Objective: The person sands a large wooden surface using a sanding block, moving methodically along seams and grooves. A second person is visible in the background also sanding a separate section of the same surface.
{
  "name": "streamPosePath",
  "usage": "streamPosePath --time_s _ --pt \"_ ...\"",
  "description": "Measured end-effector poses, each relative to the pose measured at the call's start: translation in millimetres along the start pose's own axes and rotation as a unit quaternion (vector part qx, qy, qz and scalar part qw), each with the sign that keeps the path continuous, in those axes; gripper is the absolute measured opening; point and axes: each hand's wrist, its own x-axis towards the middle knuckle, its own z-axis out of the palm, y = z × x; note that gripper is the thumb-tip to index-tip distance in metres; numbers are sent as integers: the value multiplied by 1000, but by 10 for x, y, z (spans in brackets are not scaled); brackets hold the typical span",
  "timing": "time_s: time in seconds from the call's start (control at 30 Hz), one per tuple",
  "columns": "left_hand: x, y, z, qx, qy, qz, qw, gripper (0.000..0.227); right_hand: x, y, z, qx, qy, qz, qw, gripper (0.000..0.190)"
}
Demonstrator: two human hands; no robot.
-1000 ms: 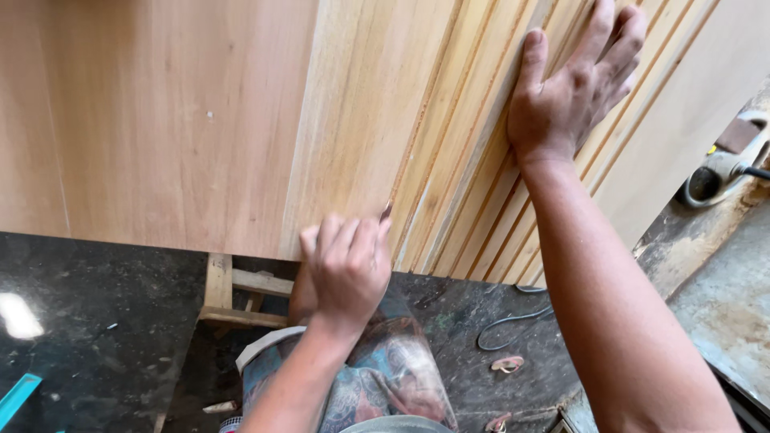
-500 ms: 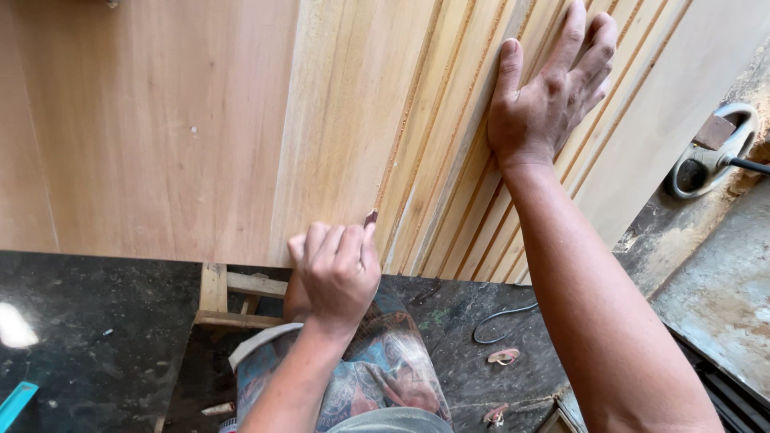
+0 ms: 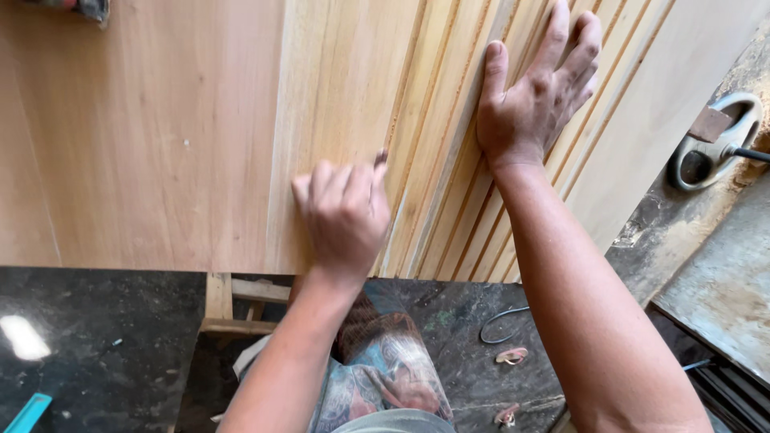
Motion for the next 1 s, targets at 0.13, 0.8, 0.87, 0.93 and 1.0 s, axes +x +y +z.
streamPosePath --time_s 0.13,0.8,0.87,0.93,1.0 --pt "-92 -45 -51 -7 -21 -1 1000 14 -13 -31 -21 1 -2 1 1000 73" --pt "256 11 139 3 -8 -15 1000 16 -24 -87 -47 14 -15 12 1000 73" --pt "318 -77 276 -6 -7 -6 1000 16 -1 -68 -52 10 -16 9 1000 73" --pt "253 -100 215 -9 -22 -6 1000 14 -14 -42 -44 4 -22 10 1000 73" --pt "49 45 -41 -8 -24 -23 999 16 29 -57 -28 3 -17 16 1000 73"
